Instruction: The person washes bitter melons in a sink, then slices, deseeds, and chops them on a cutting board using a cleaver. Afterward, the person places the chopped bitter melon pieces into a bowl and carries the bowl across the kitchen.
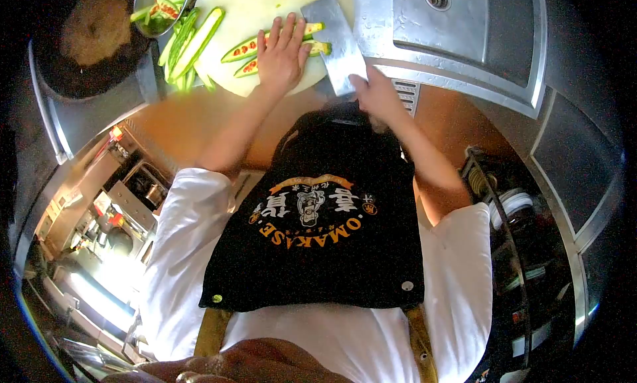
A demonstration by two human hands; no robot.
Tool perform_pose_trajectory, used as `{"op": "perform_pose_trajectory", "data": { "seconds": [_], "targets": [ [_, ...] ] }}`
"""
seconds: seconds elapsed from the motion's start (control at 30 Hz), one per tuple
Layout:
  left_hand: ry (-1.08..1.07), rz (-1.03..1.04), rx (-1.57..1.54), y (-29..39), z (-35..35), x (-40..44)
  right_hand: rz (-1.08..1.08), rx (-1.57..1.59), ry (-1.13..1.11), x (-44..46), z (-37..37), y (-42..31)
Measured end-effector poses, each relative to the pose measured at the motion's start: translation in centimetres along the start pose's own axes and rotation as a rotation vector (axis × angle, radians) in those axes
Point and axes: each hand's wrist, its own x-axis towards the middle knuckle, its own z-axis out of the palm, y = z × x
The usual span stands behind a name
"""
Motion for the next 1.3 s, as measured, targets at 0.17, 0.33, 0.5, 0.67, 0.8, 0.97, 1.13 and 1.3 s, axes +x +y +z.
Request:
{"op": "perform_pose_trajectory", "data": {
  "seconds": [0.17,0.33,0.5,0.67,0.8,0.97,1.13,1.3],
  "targets": [
    [-0.002,-0.018,-0.15,0.0,-0.3,-0.2,0.015,-0.009,-0.005,1.3,1.6,-0.6],
    [-0.039,-0.031,-0.191,-0.2,-0.5,-0.1,0.055,-0.011,-0.007,0.8,2.5,-1.8],
    [-0.009,-0.008,-0.215,-0.2,-0.9,-0.3,0.066,0.024,-0.032,0.0,3.6,-1.8],
    [0.12,-0.082,-0.496,-2.0,-2.0,-0.4,0.06,-0.049,-0.003,2.0,4.7,-2.7],
    [-0.131,-0.122,-0.079,-6.0,-2.6,-3.6,0.067,-0.07,-0.027,1.8,3.4,-1.3],
    [0.015,-0.078,-0.149,-5.6,-1.4,-5.9,0.072,-0.108,-0.002,0.4,5.0,-2.0],
    [0.081,-0.07,-0.152,-5.7,-0.8,-5.8,0.034,-0.059,-0.03,1.6,6.5,-2.2],
    [0.024,-0.09,-0.165,-5.5,-1.0,-5.8,0.111,-0.034,-0.037,-0.4,7.9,-0.8]
  ]
}}
